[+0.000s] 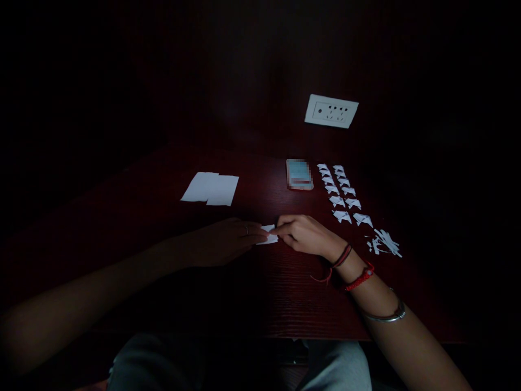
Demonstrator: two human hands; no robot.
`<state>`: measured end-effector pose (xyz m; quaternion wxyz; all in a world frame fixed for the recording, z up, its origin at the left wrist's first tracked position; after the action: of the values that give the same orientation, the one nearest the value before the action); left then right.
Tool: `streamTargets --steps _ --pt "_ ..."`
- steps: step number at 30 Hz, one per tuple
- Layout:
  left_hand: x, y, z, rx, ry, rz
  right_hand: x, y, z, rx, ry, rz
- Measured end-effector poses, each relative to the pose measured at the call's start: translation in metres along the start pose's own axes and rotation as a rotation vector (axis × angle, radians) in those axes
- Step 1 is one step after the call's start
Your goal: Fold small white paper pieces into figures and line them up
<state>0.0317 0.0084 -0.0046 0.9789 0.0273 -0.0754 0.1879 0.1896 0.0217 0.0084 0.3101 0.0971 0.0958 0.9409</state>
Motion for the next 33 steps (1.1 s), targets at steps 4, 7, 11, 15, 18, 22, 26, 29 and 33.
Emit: streamTargets --steps 4,7,11,15,18,22,26,29,33 --pt "0.001 0.0 -0.001 -0.007 -0.003 -0.003 0.0 0.003 -0.001 -0.126 0.029 0.01" --pt "0.002 0.0 0.0 -0.001 -0.013 0.013 0.0 0.009 -0.001 -0.274 0.067 0.018" --pt "0.002 -0.002 0.002 -0.001 -0.026 0.028 0.0 0.016 0.0 -0.385 0.106 0.017" --pt "0.002 -0.002 0.004 -0.011 -0.037 0.02 -0.004 0.015 0.004 -0.388 0.117 -0.004" --pt "0.0 -0.001 0.002 -0.012 -0.038 -0.004 -0.01 0.008 0.007 -0.314 0.088 -0.037" --pt "-0.001 0.0 0.0 -0.004 -0.044 -0.035 -0.011 0.003 0.011 -0.135 -0.015 -0.051" --pt "0.0 0.0 0.001 0.011 -0.061 -0.037 -0.005 0.007 0.01 -0.025 -0.021 -0.011" --pt "0.002 -0.001 0.002 0.017 -0.066 -0.038 -0.001 0.01 0.007 -0.021 0.014 -0.003" --pt "0.004 -0.002 0.002 0.026 -0.056 -0.04 0.001 0.012 0.006 -0.039 0.059 0.008"
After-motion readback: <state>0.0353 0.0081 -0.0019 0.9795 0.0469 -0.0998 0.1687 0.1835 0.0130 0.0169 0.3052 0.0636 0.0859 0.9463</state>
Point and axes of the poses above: each hand's wrist, its own x-axis towards the middle knuckle, its own z-axis out of the back of the hand, y = z × x, the point moved 4 cm from there along x, towards the middle knuckle, and after that the axes turned 2 degrees about x, right-handed, at the moved point
